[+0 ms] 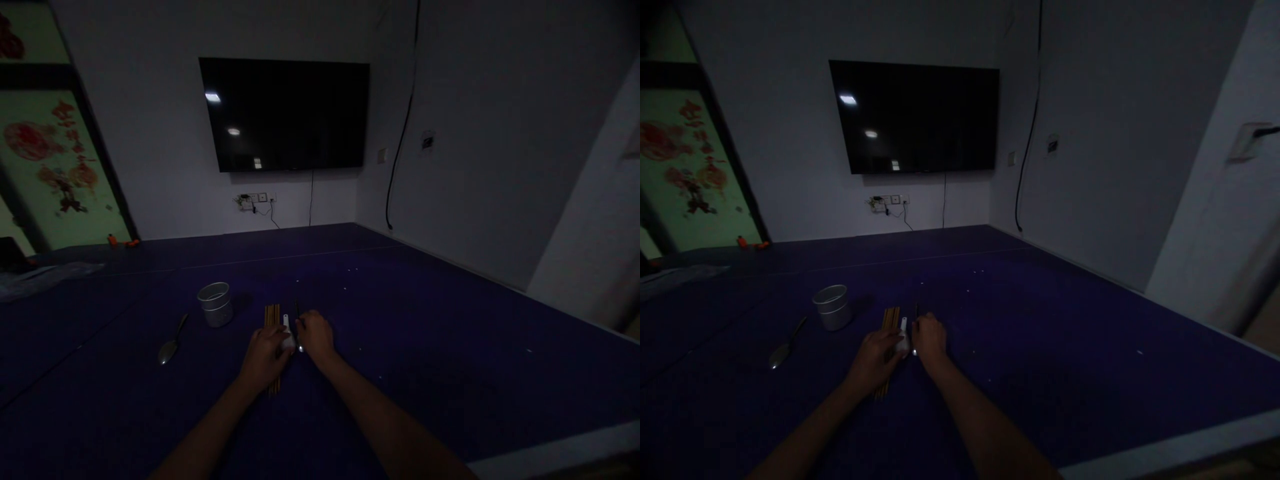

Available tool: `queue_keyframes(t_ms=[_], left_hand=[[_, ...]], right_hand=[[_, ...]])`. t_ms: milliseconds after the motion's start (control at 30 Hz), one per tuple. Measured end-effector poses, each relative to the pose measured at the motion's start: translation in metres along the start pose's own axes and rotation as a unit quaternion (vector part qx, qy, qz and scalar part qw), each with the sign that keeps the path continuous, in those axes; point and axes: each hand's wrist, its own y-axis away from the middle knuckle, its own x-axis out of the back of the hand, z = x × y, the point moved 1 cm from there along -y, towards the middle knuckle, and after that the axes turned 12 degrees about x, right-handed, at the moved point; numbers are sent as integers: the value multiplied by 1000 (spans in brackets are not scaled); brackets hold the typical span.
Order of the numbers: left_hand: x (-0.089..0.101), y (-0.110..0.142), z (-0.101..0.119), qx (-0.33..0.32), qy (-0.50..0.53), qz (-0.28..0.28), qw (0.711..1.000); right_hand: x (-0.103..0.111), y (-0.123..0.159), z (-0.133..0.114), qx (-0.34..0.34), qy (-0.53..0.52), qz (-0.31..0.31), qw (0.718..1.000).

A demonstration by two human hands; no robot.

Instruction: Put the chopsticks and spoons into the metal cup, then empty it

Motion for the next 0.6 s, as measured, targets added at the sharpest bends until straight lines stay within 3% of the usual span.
queue_keyframes(t_ms=[100, 200, 367, 467, 600], left_hand=[[14, -2, -5, 14, -43, 65, 997], [37, -5, -21, 92, -106, 153, 978], [74, -4, -68, 328, -214, 286, 875], [84, 4, -97, 446, -218, 281, 821], [83, 12, -127, 565, -183, 170, 786]], right_hand=[[4, 2, -3, -2, -1, 13, 1000], [7, 7, -10, 3, -4, 15, 1000], [13, 23, -31, 65, 11, -29, 997], [19, 34, -46, 120, 10, -56, 991], [27, 44, -61, 171, 28, -79, 982]])
